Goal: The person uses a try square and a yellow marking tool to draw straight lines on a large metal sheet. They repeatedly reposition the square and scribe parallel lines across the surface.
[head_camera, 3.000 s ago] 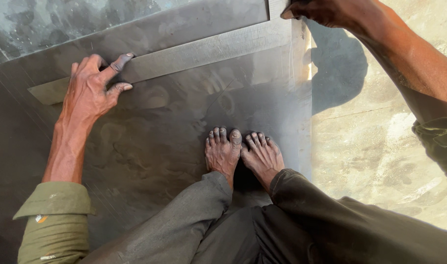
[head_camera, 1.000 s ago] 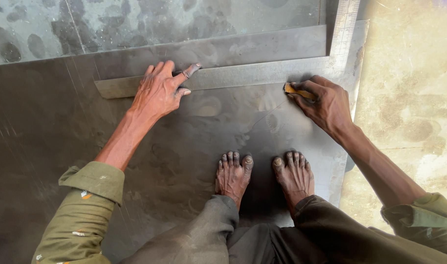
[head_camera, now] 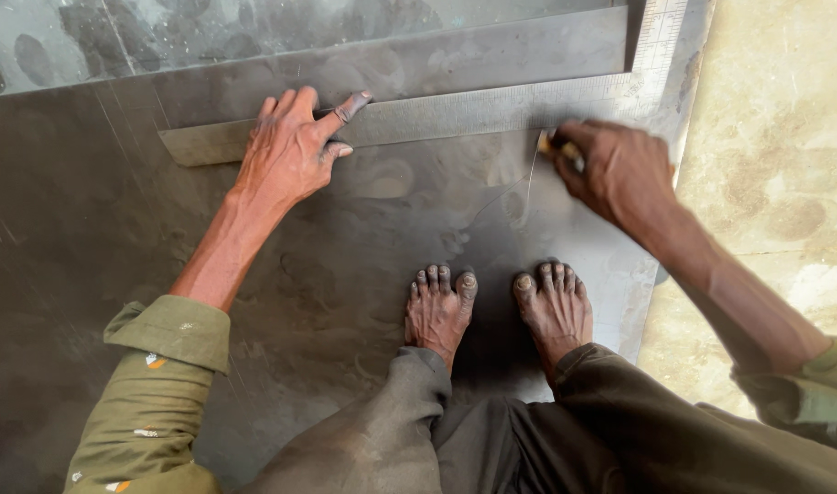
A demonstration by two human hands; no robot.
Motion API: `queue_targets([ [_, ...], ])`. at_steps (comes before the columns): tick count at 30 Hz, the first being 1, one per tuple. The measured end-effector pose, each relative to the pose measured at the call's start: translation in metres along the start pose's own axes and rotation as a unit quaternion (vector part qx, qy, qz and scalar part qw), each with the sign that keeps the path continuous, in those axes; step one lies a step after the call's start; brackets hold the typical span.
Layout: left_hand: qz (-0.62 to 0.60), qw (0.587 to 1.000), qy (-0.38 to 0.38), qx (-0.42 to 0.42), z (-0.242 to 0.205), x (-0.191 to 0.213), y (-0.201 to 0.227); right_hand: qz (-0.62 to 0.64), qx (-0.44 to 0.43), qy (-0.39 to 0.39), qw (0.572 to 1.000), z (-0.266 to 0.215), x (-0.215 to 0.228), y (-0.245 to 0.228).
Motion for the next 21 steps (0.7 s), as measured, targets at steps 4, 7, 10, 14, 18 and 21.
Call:
queue_targets([
  [4, 0.006, 1.0, 0.023, -0.004, 0.002, 0.01, -0.001, 0.02, 0.085, -0.113, 0.99, -0.039, -0.038, -0.035],
  [7, -0.006, 1.0, 0.006, 0.007, 0.001, 0.003, -0.004, 0.122, 0.128, 0.088, 0.98, -0.03, -0.025, -0.007],
  [10, -0.004, 1.0, 0.011, -0.003, 0.002, 0.002, -0.005, 0.128, 0.114, 0.188, 0.967, 0.0, -0.016, 0.037],
  [14, 0.0, 0.999, 0.033, -0.013, 0.003, 0.005, -0.004, 0.097, 0.13, 0.223, 0.961, 0.016, -0.015, 0.046],
  [18, 0.003, 1.0, 0.014, -0.01, -0.001, -0.002, -0.004, 0.107, 0.134, 0.235, 0.957, 0.007, -0.01, 0.034],
  [21, 0.007, 0.999, 0.027, -0.016, 0.001, 0.002, -0.005, 0.056, 0.111, 0.218, 0.968, 0.012, 0.005, 0.023],
])
Point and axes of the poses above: each hand's wrist, its own z-axis towards the middle knuckle, its own x-axis out of the back of the hand, y = z × x, the point moved 8 cm from there along z, towards the middle knuckle, and after that the axes turned 2 degrees about z, right-handed, at the moved point
